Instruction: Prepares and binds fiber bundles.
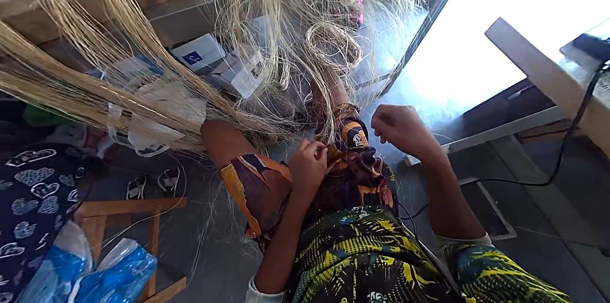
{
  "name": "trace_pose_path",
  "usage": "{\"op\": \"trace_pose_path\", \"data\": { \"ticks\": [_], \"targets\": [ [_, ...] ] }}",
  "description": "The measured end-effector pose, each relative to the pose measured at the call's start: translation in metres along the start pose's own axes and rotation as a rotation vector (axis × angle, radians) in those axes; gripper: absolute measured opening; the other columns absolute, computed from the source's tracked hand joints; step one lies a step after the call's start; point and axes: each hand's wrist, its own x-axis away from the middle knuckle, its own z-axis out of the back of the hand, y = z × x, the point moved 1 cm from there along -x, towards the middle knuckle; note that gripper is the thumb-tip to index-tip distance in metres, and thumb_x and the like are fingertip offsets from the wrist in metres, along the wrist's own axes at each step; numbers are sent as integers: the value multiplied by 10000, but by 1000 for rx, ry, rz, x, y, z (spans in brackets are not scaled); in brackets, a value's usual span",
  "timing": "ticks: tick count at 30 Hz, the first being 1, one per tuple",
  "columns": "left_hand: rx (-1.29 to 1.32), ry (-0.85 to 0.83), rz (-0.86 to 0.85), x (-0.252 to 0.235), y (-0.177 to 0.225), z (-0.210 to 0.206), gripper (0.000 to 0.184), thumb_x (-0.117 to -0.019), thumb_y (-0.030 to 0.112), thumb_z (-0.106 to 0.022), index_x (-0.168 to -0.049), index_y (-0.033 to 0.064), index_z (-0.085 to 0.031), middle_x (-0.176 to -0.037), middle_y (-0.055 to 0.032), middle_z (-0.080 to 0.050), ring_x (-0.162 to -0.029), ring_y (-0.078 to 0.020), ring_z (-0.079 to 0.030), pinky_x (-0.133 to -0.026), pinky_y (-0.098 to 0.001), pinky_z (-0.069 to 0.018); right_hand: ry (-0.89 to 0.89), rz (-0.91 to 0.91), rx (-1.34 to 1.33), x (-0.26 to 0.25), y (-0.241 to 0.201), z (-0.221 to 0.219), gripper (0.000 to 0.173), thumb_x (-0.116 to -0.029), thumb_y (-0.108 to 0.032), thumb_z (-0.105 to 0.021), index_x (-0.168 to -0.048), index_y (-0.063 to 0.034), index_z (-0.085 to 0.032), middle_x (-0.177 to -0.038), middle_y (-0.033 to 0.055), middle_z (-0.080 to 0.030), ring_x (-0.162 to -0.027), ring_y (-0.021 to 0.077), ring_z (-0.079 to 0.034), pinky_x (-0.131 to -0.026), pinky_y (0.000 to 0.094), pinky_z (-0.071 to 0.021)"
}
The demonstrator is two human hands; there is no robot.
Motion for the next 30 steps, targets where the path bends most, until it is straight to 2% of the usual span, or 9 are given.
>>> {"op": "trace_pose_path", "data": {
  "ticks": [6, 10, 14, 17, 20, 23, 25, 28, 30],
  "targets": [
    [-72, 124, 14, 5, 10, -1, 195, -909, 244, -733, -1000, 80, -784, -896, -120, -672, -728, -249, -650, -650, -437, -534, -158, -96, 59, -9, 14, -21, 186, -997, -92, -581, -843, -27, -662, -701, 86, -661, -609, 193, -654, -624, 426, -561],
    [-89, 161, -22, 7, 12, -10, 188, -898, 232, -741, -1000, 81, -790, -875, -111, -668, -708, -238, -649, -637, -418, -535, -168, -99, 18, -11, 20, -32, 177, -986, -95, -589, -842, -17, -656, -706, 94, -657, -613, 192, -650, -620, 416, -554],
    [-101, 182, -35, 8, 16, -14, 202, -900, 214, -743, -1030, 66, -786, -937, -143, -683, -725, -254, -669, -638, -425, -553, -189, -97, -5, -12, 21, -42, 198, -995, -101, -574, -828, -22, -646, -693, 88, -640, -610, 192, -641, -617, 417, -545],
    [-131, 188, -60, 2, 15, -20, 195, -906, 208, -733, -1021, 60, -785, -944, -153, -683, -739, -272, -678, -651, -438, -563, -209, -84, -8, -14, 22, -46, 204, -1005, -113, -580, -836, -21, -649, -694, 86, -625, -616, 188, -628, -623, 416, -541],
    [-158, 193, -97, -2, 11, -27, 163, -941, 168, -674, -985, 54, -783, -953, -154, -697, -747, -282, -699, -651, -451, -577, -258, -30, 57, -11, 20, -48, 207, -1004, -150, -575, -843, -43, -650, -688, 69, -588, -655, 196, -591, -628, 437, -488],
    [-100, 252, -135, 7, 19, -14, 145, -925, 148, -675, -935, 37, -767, -845, -116, -668, -666, -226, -656, -592, -388, -551, -324, 23, 82, -6, 10, -47, 215, -1029, -198, -547, -904, -59, -655, -731, 62, -597, -691, 196, -596, -656, 438, -490],
    [47, 222, -123, 16, 27, 5, 143, -919, 157, -687, -934, 36, -762, -818, -77, -644, -648, -142, -599, -591, -303, -519, -281, 110, 34, -2, 2, -48, 148, -1010, -189, -588, -990, -68, -672, -736, 56, -616, -678, 190, -608, -657, 438, -514],
    [307, 90, -97, 23, 37, 39, 120, -910, 123, -687, -936, 22, -745, -837, -32, -633, -678, -27, -562, -619, -175, -484, -169, 382, -111, 2, -5, -56, 231, -965, -184, -669, -1173, -90, -703, -805, 25, -639, -655, 111, -575, -623, 332, -523],
    [354, 98, -127, 27, 39, 56, 101, -896, 97, -683, -924, 20, -741, -828, -14, -623, -669, 8, -545, -593, -131, -461, -142, 536, -170, 2, -9, -66, 249, -988, -197, -655, -1201, -95, -731, -862, 36, -649, -668, 79, -567, -617, 274, -517]
  ]
}}
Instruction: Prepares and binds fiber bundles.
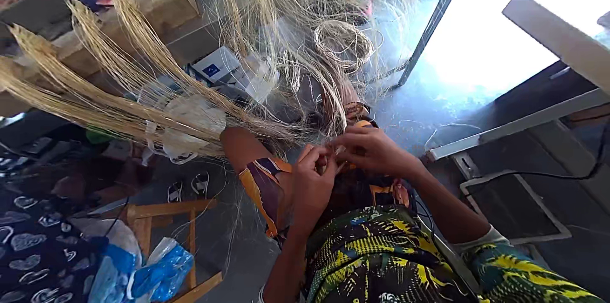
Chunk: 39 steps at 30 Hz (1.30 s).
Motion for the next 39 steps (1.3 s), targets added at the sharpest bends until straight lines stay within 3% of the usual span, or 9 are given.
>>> {"op": "trace_pose_path", "data": {
  "ticks": [3, 6, 13, 18, 23, 27, 39],
  "targets": [
    [30, 31, -67, 3, 10, 25, 78, -894, 80, -674, -912, 28, -729, -815, 9, -595, -655, 21, -523, -562, -114, -439, 55, 140, -99, -6, -8, -13, 182, -1013, -171, -635, -1044, -34, -750, -851, 62, -675, -708, 69, -610, -661, 236, -531],
    [100, 69, -131, 6, 16, 49, 70, -901, 73, -666, -912, 22, -713, -831, 20, -602, -678, 12, -536, -576, -124, -454, 116, 194, -209, -10, -27, -18, 183, -1016, -142, -634, -989, 11, -731, -835, 68, -667, -720, 37, -595, -675, 174, -507],
    [179, 138, -196, 6, 15, 70, 71, -945, 85, -626, -953, 78, -697, -874, 63, -648, -728, 3, -587, -646, -149, -507, 165, 210, -234, -14, -41, -21, 186, -1020, -134, -624, -976, 21, -717, -821, 66, -656, -709, 28, -583, -660, 164, -499],
    [211, 122, -237, 3, 13, 64, 74, -938, 58, -623, -942, 32, -692, -867, 43, -632, -740, 0, -576, -652, -147, -495, 166, 200, -261, -13, -40, -20, 190, -1021, -127, -615, -982, 29, -717, -811, 64, -646, -705, 27, -574, -658, 164, -491],
    [205, 76, -209, 4, 15, 58, 148, -952, 148, -670, -1036, 41, -725, -886, 36, -627, -735, -16, -564, -642, -150, -484, 152, 207, -278, -13, -41, -20, 181, -1023, -122, -616, -990, 27, -713, -816, 53, -641, -713, 19, -569, -656, 160, -486],
    [225, 112, -203, 3, 14, 51, 74, -945, 51, -644, -953, 24, -712, -892, 15, -634, -757, -27, -587, -665, -161, -510, 142, 195, -276, -12, -39, -21, 185, -1026, -124, -611, -992, 27, -711, -830, 59, -653, -714, 24, -574, -658, 166, -491],
    [242, 273, -236, -2, -3, 89, 96, -970, 43, -607, -956, 68, -699, -868, 62, -654, -703, -19, -605, -635, -177, -535, 209, 131, -249, -10, -21, -17, 184, -1014, -122, -621, -998, 26, -729, -857, 45, -680, -707, -5, -576, -654, 151, -498]
  ]
}}
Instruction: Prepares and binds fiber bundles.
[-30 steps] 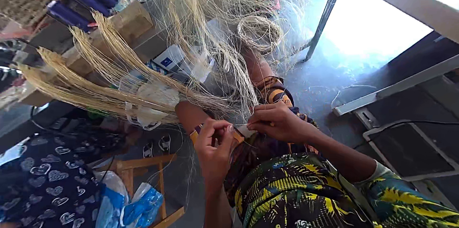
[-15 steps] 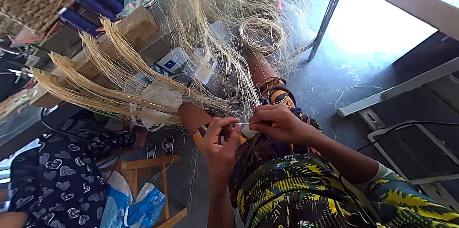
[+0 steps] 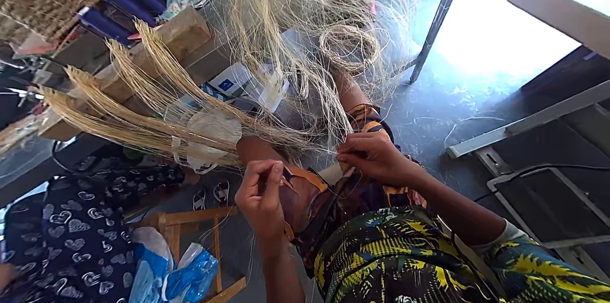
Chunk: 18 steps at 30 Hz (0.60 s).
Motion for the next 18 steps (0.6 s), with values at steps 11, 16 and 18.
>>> {"op": "trace_pose_path", "data": {
  "ticks": [11, 16, 18],
  "targets": [
    [32, -120, 77, 5, -11, -33, 158, -948, 80, -656, -1083, 9, -701, -935, 30, -666, -797, -30, -620, -719, -200, -544, -30, 26, 23, 0, 1, -2, 189, -1018, -133, -622, -1015, 15, -740, -852, 55, -677, -724, 6, -589, -675, 152, -504],
    [281, -110, 94, 8, -19, -41, 110, -990, 57, -609, -1000, 114, -702, -882, 69, -683, -755, -16, -630, -693, -189, -547, -30, 32, 40, 0, 2, -3, 191, -1020, -141, -620, -1025, 7, -742, -837, 51, -661, -729, 10, -582, -681, 153, -496],
    [347, -122, 111, 7, -20, -39, 111, -991, 77, -609, -1012, 135, -701, -871, 76, -680, -742, -16, -629, -690, -190, -548, -33, 29, 44, 0, 2, -4, 188, -1017, -139, -622, -1024, 5, -744, -848, 53, -668, -738, 13, -591, -687, 158, -504]
  ]
}}
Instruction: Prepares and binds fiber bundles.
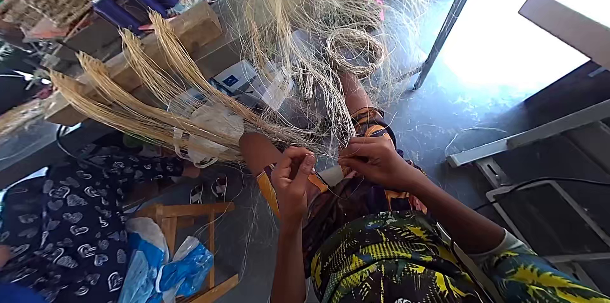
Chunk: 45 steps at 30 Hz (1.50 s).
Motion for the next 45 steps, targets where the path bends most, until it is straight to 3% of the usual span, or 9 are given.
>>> {"op": "trace_pose_path", "data": {
  "ticks": [2, 5, 8, 12, 26, 38, 45],
  "targets": [
    [-6, -33, -1, -1, -2, 3, 96, -978, 143, -649, -1063, 141, -695, -894, 86, -679, -774, -15, -629, -713, -199, -544, -9, 2, 8, -1, 0, -1, 187, -1015, -139, -625, -1022, 3, -747, -849, 55, -671, -735, 13, -591, -684, 160, -504],
    [-66, -78, -2, -2, -1, 5, 249, -951, 282, -710, -1151, 139, -674, -926, 107, -661, -830, -11, -617, -759, -206, -533, -11, 11, 10, -1, 1, -3, 186, -1016, -144, -627, -1010, -3, -748, -829, 51, -661, -718, 15, -580, -672, 159, -495],
    [-99, -43, -31, 0, -2, 1, 84, -987, 161, -659, -1028, 115, -715, -936, 76, -690, -834, -19, -638, -763, -209, -551, -12, 15, 10, 0, 0, -4, 186, -1016, -142, -625, -1004, -3, -747, -816, 46, -661, -712, 12, -578, -668, 158, -491],
    [-21, 26, -19, 0, -5, -2, 99, -984, 74, -632, -935, 108, -711, -870, 60, -684, -751, -17, -634, -691, -181, -550, -5, 7, 22, -1, 1, -3, 194, -1020, -147, -620, -1001, -3, -749, -811, 48, -664, -707, 20, -581, -663, 165, -489],
    [-158, 167, -150, -4, 25, 41, 95, -993, 147, -639, -931, 166, -708, -867, 94, -664, -735, -3, -614, -672, -165, -533, 112, -128, 147, 3, 14, 1, 220, -1021, -217, -625, -1002, -57, -776, -804, 7, -691, -669, 7, -579, -640, 193, -497],
    [-205, 322, -227, -2, 45, 78, 168, -995, 80, -592, -911, 173, -704, -848, 99, -679, -729, 0, -617, -672, -164, -525, 184, -147, 195, 5, 21, 7, 183, -993, -178, -644, -980, -56, -780, -810, -2, -700, -666, 1, -578, -636, 188, -497],
    [-165, 363, -177, -3, 45, 81, 210, -1004, 50, -540, -902, 154, -691, -811, 88, -669, -704, -6, -610, -674, -171, -526, 190, -154, 198, 5, 21, 7, 176, -988, -169, -648, -973, -57, -783, -819, -4, -709, -675, -7, -584, -644, 177, -498]
  ]
}}
